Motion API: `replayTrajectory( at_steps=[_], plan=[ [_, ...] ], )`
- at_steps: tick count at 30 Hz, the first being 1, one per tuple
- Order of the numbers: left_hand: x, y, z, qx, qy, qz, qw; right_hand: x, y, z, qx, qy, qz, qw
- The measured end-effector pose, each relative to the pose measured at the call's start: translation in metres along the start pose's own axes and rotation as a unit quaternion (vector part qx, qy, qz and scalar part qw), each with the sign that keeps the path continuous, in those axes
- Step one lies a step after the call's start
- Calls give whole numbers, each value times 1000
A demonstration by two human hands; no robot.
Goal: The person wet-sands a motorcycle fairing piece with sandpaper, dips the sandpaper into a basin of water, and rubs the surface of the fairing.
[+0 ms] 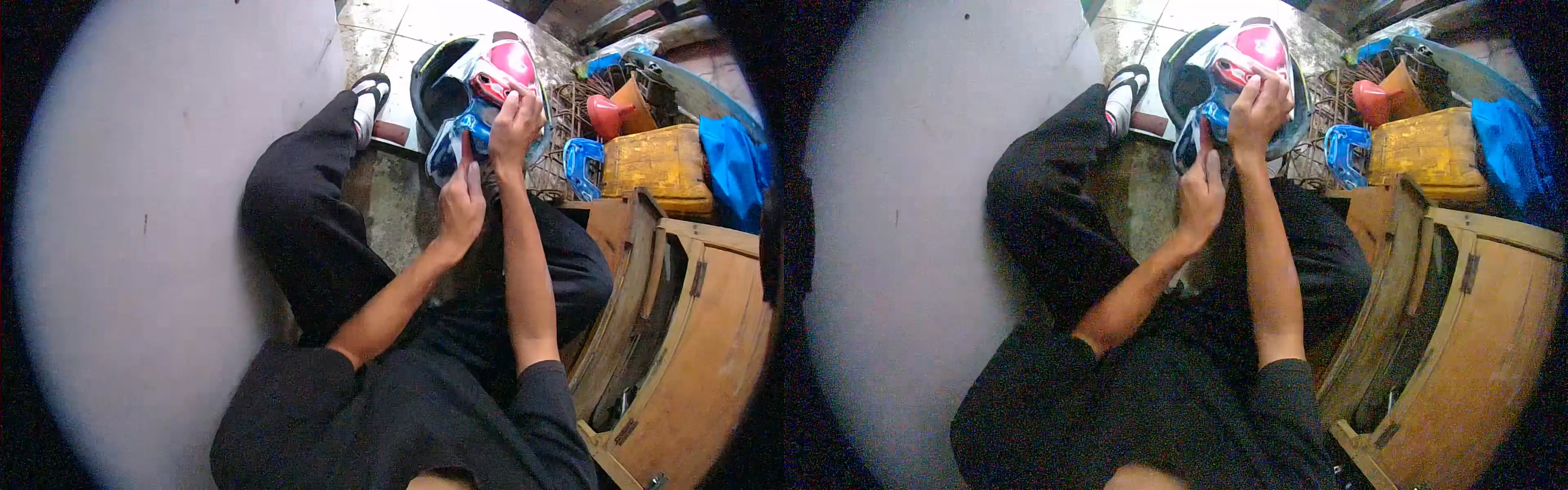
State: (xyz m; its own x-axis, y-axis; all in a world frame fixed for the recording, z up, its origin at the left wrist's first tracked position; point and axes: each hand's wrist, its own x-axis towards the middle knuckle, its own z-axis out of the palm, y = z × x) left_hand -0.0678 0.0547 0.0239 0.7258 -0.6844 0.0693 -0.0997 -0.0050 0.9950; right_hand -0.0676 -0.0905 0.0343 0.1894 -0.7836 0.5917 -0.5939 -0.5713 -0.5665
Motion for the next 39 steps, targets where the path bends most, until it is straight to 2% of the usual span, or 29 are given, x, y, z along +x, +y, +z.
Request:
replayTrajectory(
  at_steps=[2, 3, 4, 5, 8, 10, 14, 16, 18, 20, 24, 25, 27, 28, 30, 31, 34, 35, 37, 38, 39],
  plan=[
    [-10, -10, -3, 51, -42, -24, 997, 0, 1, 2, 14, 7, 1, 1000],
    [-6, -12, -3, 47, -20, 51, 997, 0, 0, 2, 4, 14, -2, 1000],
    [-1, -15, -2, 47, -19, 48, 998, 0, -1, 3, 3, 11, -3, 1000],
    [4, -18, -1, 36, -35, 6, 999, 0, 0, 4, -2, 9, 3, 1000],
    [10, -19, 4, 28, -18, 28, 999, 0, -1, -1, -8, 10, 3, 1000],
    [-2, 0, -4, 14, -59, -70, 996, 0, 0, 2, 8, 11, -3, 1000],
    [-5, -10, -3, 1, -61, -40, 997, 2, -2, 1, 11, 2, -3, 1000],
    [-8, -9, -2, 13, -97, -87, 991, -3, 1, 2, -2, 2, 4, 1000],
    [-8, 0, -1, -82, -78, -90, 990, -1, -1, 3, -13, 19, -7, 1000],
    [-1, -13, 3, -106, -88, -113, 984, 2, -4, 2, 3, 15, -10, 1000],
    [11, 1, -3, -94, -72, -134, 984, -1, -3, -1, -8, 12, -9, 1000],
    [6, 11, -9, -87, -110, -190, 972, -1, -2, -1, -7, 14, -9, 1000],
    [2, 17, -15, -59, -141, -205, 967, 0, -2, 2, -19, 17, -1, 1000],
    [4, 7, -10, -59, -138, -206, 967, 1, -2, 3, -17, 15, -2, 1000],
    [14, -7, 1, -42, -25, 0, 999, -1, -2, 2, 7, 18, -17, 1000],
    [23, -10, 0, -29, -50, -60, 997, -2, -3, 1, -8, 22, -13, 1000],
    [11, 6, 4, -61, -41, -77, 994, -1, -6, -1, -8, 18, -9, 1000],
    [1, 4, 0, -69, -90, -124, 986, 0, -9, -2, -6, 21, -10, 1000],
    [-1, 0, -1, -75, -94, -97, 988, 4, -6, 1, 14, 23, -20, 999],
    [2, -5, 2, -74, -52, -25, 996, 1, -2, 1, 28, 20, -25, 999],
    [10, -3, 2, -66, -43, -76, 994, -1, 0, 3, -1, 26, -25, 999]
  ],
)
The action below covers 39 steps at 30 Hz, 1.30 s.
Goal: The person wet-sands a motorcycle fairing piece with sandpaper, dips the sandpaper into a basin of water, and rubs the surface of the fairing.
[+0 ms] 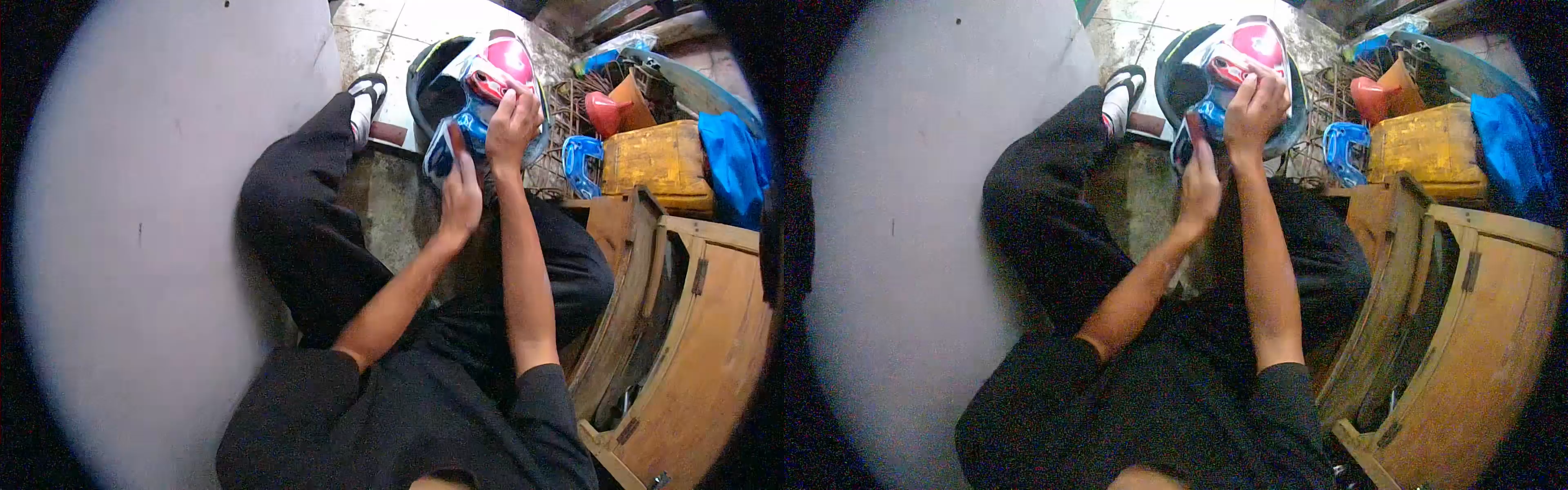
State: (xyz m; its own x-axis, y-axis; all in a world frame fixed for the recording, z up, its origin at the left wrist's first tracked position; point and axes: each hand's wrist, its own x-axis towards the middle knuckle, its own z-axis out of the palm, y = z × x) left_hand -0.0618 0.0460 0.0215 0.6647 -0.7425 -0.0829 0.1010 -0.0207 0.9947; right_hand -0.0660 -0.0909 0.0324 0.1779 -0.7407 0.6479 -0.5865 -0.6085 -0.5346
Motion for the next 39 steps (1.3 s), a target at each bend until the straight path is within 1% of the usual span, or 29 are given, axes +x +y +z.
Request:
replayTrajectory(
  at_steps=[1, 3, 4, 5, 6, 7, 9, 10, 12, 14, 16, 18, 20, 22, 23, 24, 25, 27, 28, 29, 30, 31, 32, 33, 34, 37, 38, 39],
  plan=[
    [6, 2, -4, 2, -58, -71, 996, 0, -3, -3, -14, -3, 3, 1000],
    [18, 8, -13, 32, -180, -209, 961, 0, -4, -4, -10, -10, 14, 1000],
    [4, 8, 0, 33, -97, -100, 990, 0, -4, -5, -9, -8, 12, 1000],
    [-6, 7, 6, 34, -9, 15, 999, 0, -5, -5, 2, -7, 13, 1000],
    [-15, 12, -1, -40, -85, -92, 991, 2, -6, -3, 13, -7, 15, 1000],
    [-9, 13, -2, -38, -83, -89, 992, 5, -6, 0, 16, -6, 14, 1000],
    [5, 13, -2, -6, -22, -29, 999, 1, -1, -3, 16, -16, -1, 1000],
    [9, 10, 1, 8, 7, -2, 1000, 0, -2, -3, 25, -17, 6, 1000],
    [14, -8, -3, 22, -73, -127, 989, -3, -3, -5, 12, -14, 5, 1000],
    [-6, -2, -3, 16, -85, -132, 988, 1, -1, -2, 10, -12, -4, 1000],
    [-32, 3, 6, -48, -48, -65, 996, 4, -5, -1, 16, -3, -11, 1000],
    [-24, 5, 2, -41, -49, -83, 995, 0, 0, -3, 4, -17, -3, 1000],
    [-7, -8, 8, -41, -8, -74, 996, -3, -1, -5, 7, -26, -4, 1000],
    [5, -1, 2, -31, -38, -114, 992, -1, 0, -5, 11, -32, 1, 999],
    [6, 1, -9, -13, -111, -182, 977, 1, 0, -5, 11, -30, 0, 999],
    [-4, 0, -5, -13, -110, -182, 977, 1, 0, -5, 9, -18, 1, 1000],
    [-17, 2, 1, -49, -73, -125, 988, 1, -2, -3, 8, -7, 0, 1000],
    [-14, 1, -10, -86, -31, -66, 994, 4, -3, 0, 16, -10, -3, 1000],
    [1, 15, -39, -241, -131, -175, 946, 2, -3, -1, 19, -13, -1, 1000],
    [1, 9, -20, -164, -62, -171, 970, -1, -2, -3, 19, -16, 3, 1000],
    [2, 3, -1, -84, 7, -176, 981, -2, -4, -5, -1, -21, 15, 1000],
    [8, -7, 3, -50, 34, -99, 993, -4, -3, -7, -5, -23, 14, 1000],
    [1, -14, 8, -55, 22, -157, 986, -2, -3, -7, 2, -25, 13, 1000],
    [-10, -6, 9, -59, 11, -211, 976, 0, -4, -4, 10, -25, 12, 1000],
    [-22, -8, 10, -73, 7, -155, 985, 1, -3, -3, 3, -25, 21, 999],
    [-23, -11, 9, -111, 25, -105, 988, 0, -2, -3, 17, -27, 18, 999],
    [-8, -16, 4, -178, 43, -127, 975, -1, 0, -3, 9, -21, 4, 1000],
    [-1, -20, 1, -207, 23, -136, 968, -1, -1, -4, 12, -23, 6, 1000]
  ],
)
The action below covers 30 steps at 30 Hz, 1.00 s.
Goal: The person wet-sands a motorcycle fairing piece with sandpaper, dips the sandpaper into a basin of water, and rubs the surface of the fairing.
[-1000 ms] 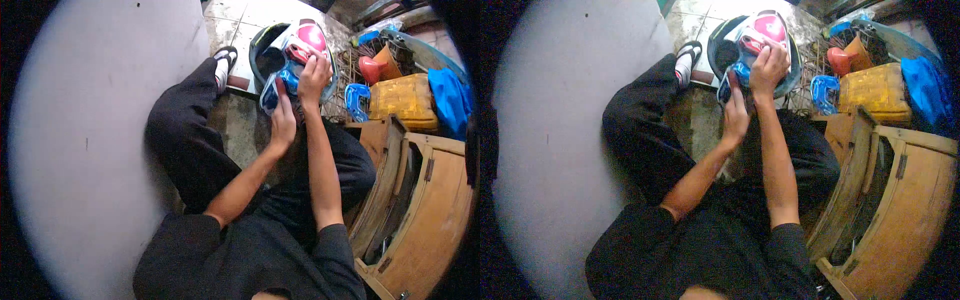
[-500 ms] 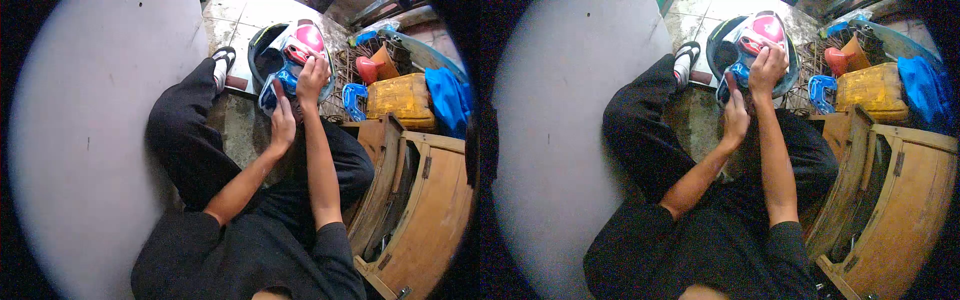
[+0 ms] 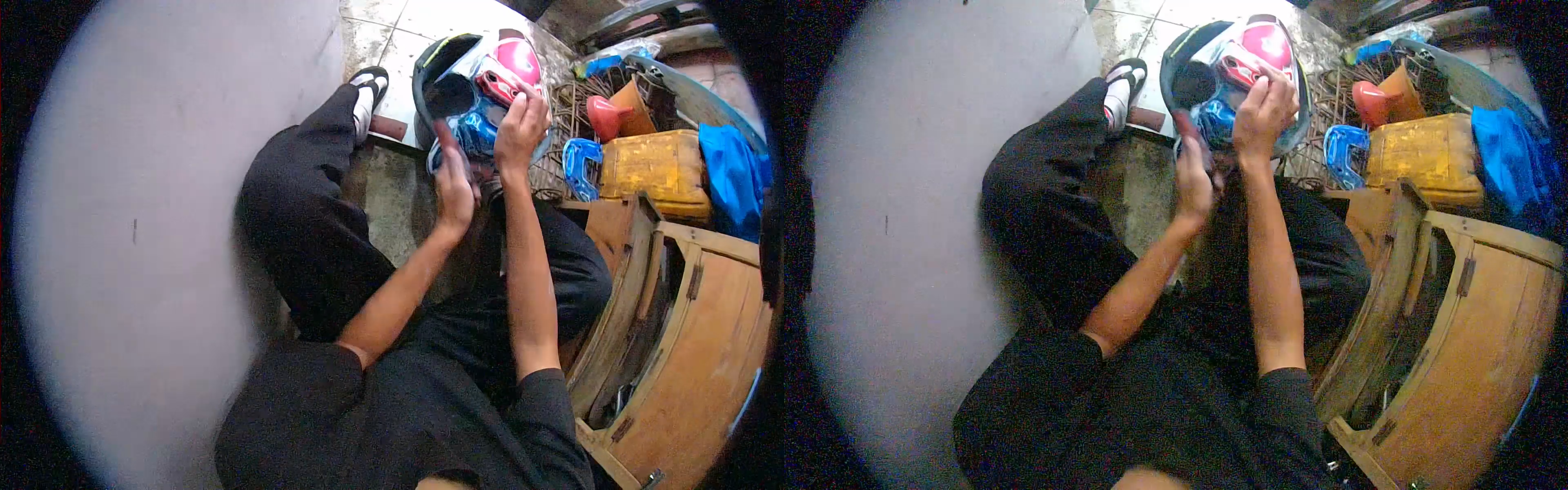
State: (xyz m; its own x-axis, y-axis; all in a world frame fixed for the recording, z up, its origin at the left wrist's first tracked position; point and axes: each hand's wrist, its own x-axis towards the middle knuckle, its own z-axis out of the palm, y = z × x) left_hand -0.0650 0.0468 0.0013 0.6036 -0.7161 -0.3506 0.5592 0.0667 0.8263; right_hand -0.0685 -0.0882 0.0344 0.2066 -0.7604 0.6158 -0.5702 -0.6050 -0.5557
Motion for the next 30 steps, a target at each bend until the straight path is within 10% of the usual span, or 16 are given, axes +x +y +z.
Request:
replayTrajectory(
  at_steps=[6, 13, 18, 22, 26, 30],
  plan=[
    [-26, 6, 6, 181, -29, 42, 982, 2, 1, 2, 18, 0, 5, 1000],
    [5, 33, 0, 130, -72, -59, 987, 0, 0, -1, 1, -9, 12, 1000],
    [-21, 18, 4, 120, -27, 64, 990, 1, -2, 0, -1, -5, 10, 1000],
    [-2, 31, 8, 12, -88, -79, 993, -2, -3, -3, -30, -10, 18, 999],
    [-23, 28, 7, 107, -77, 63, 989, 3, 1, 2, -1, -4, -2, 1000],
    [0, 17, 4, 130, -60, 13, 990, -3, 2, 0, -30, -4, -4, 1000]
  ],
)
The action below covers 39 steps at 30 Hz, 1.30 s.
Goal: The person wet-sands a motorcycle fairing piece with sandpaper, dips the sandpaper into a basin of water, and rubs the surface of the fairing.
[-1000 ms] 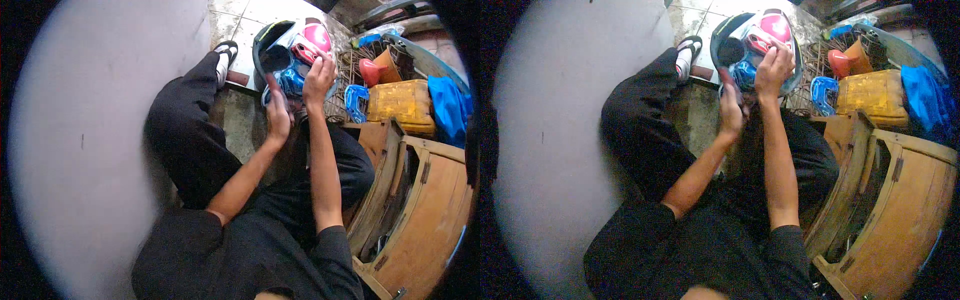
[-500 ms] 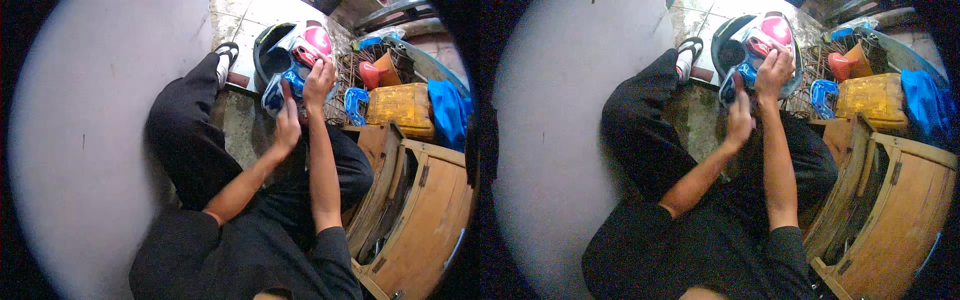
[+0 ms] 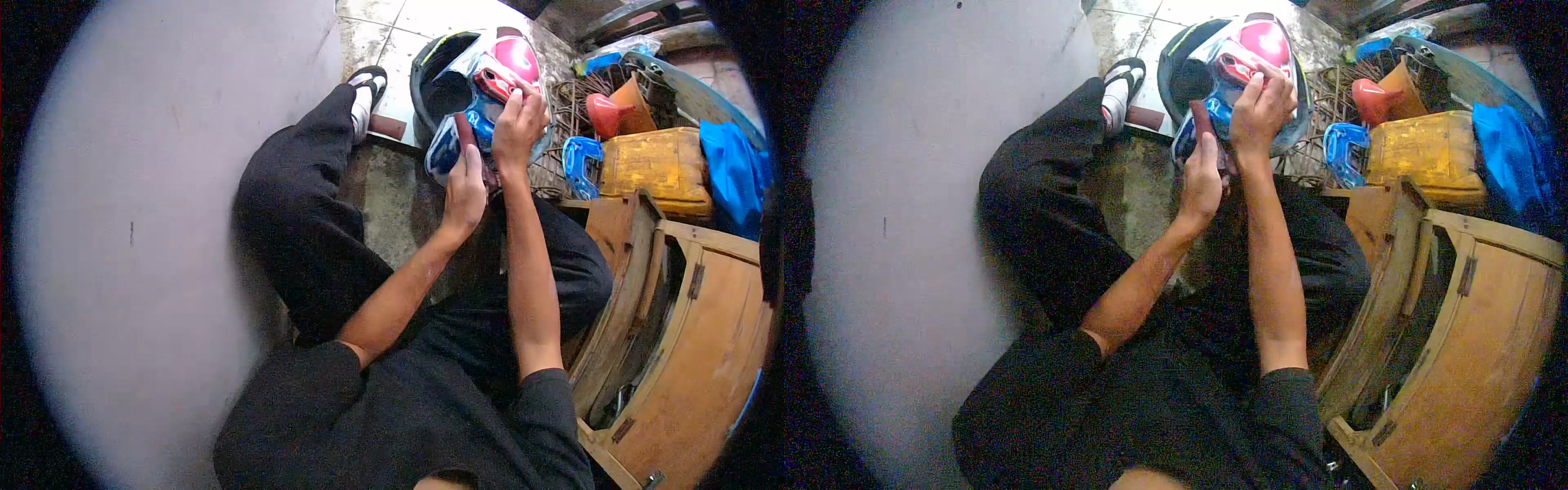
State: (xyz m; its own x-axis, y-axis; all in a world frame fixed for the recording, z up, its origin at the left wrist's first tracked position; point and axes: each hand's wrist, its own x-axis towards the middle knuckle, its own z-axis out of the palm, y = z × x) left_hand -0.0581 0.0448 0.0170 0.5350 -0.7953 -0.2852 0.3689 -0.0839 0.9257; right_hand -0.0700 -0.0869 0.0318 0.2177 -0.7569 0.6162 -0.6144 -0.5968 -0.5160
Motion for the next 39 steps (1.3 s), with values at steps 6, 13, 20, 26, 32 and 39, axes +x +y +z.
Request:
replayTrajectory(
  at_steps=[6, 13, 20, 26, 32, 39],
  plan=[
    [-12, 12, -2, -24, -12, 13, 1000, 1, -1, 3, 10, 8, 1, 1000],
    [-28, 33, -2, -23, -12, 18, 1000, 6, -4, 4, 5, 10, 3, 1000],
    [-29, 21, 0, 7, 5, 17, 1000, 5, -2, 3, -6, 11, -18, 1000],
    [-3, 22, -3, 29, -9, -11, 999, 0, -2, 2, -8, 18, -13, 1000],
    [3, 15, -3, 27, -1, 0, 1000, -3, -1, 2, -7, -1, 8, 1000],
    [-14, 18, -2, 43, -11, 73, 996, 1, 2, 5, 13, 6, -12, 1000]
  ],
)
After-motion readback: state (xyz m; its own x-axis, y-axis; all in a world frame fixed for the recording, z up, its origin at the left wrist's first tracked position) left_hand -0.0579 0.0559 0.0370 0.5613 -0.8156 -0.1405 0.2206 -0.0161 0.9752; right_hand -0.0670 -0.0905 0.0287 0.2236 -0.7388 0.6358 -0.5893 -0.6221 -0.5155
